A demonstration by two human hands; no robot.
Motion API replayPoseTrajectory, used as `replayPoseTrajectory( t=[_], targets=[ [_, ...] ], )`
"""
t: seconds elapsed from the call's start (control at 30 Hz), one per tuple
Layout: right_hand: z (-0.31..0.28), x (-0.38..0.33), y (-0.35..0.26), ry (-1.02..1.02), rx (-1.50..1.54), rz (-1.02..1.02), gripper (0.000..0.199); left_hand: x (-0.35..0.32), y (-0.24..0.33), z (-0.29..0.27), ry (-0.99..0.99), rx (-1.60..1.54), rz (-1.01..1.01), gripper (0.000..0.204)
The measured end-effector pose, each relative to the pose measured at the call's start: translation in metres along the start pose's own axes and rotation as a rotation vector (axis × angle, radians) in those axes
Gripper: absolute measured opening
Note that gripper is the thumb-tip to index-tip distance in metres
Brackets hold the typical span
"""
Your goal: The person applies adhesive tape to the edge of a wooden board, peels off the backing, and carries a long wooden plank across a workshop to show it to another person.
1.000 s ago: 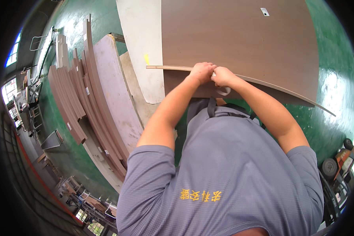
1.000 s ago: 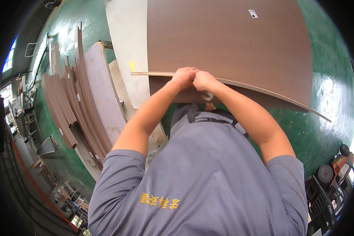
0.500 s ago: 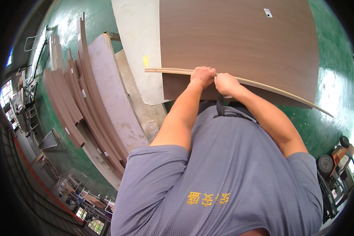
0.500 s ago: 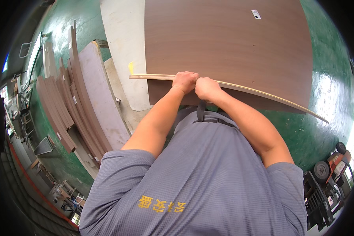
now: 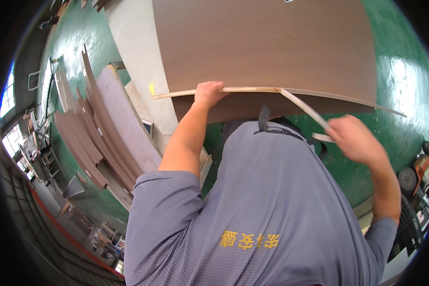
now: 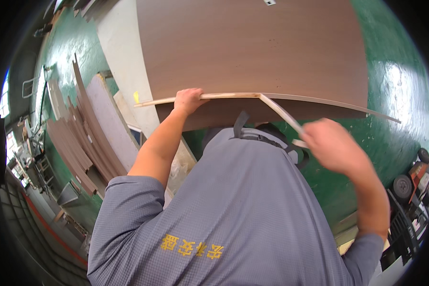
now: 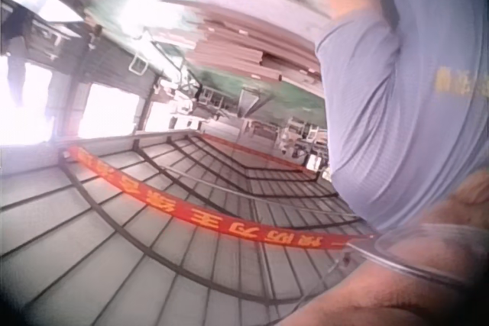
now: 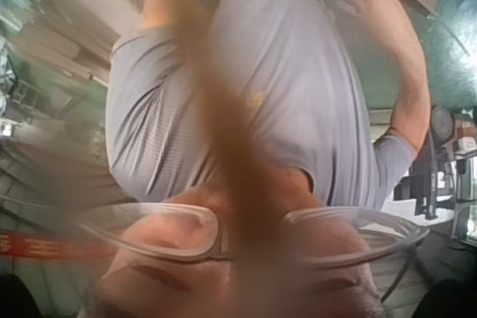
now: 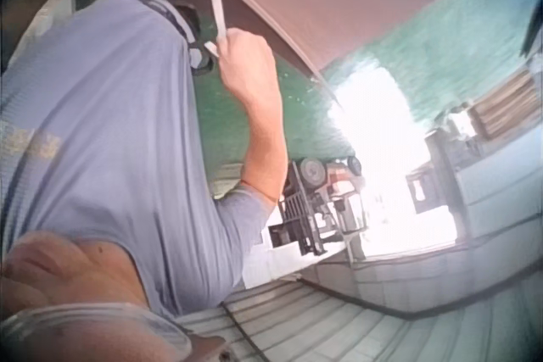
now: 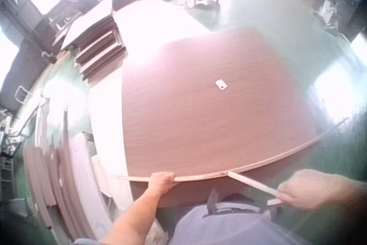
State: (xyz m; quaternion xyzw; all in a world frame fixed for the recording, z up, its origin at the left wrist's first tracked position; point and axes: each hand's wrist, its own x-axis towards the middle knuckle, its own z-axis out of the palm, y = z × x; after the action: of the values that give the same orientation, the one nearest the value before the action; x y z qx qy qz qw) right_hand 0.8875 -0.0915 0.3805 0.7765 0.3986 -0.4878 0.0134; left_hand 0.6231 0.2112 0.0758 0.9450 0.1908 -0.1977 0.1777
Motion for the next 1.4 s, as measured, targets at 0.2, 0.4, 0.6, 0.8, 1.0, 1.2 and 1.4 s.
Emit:
replayPoseTrajectory(
  t=[0.2,0.4,0.6,0.8,1.0,1.2,1.4],
  targets=[
    [-0.057,-0.14,0.179,0.005,0.3,0.385,0.023,0.002,0.013,0.001,0.026,0.034,0.001,0.035],
    [0.008,-0.04,0.208,-0.152,0.193,0.015,0.073,-0.016,-0.007,0.005,-0.007,0.124,-0.123,0.034],
    [0.034,0.098,0.08,-0.296,0.04,-0.328,0.1,-0.053,-0.055,-0.008,0.168,0.131,-0.179,0.056],
    [0.067,0.169,-0.024,-0.427,0.036,-0.386,0.08,0.016,0.074,0.027,0.194,-0.211,0.299,0.043],
    [0.124,0.22,-0.062,-0.38,0.388,-0.235,0.045,0.041,0.085,0.04,0.032,-0.144,0.124,0.032],
    [0.099,0.177,-0.029,-0.119,0.183,-0.203,0.043,0.038,0.094,0.03,0.009,-0.083,0.068,0.022],
    [0.028,0.078,-0.018,-0.169,-0.061,-0.216,0.041,0.037,0.097,0.034,0.019,-0.048,0.084,0.027]
  ],
)
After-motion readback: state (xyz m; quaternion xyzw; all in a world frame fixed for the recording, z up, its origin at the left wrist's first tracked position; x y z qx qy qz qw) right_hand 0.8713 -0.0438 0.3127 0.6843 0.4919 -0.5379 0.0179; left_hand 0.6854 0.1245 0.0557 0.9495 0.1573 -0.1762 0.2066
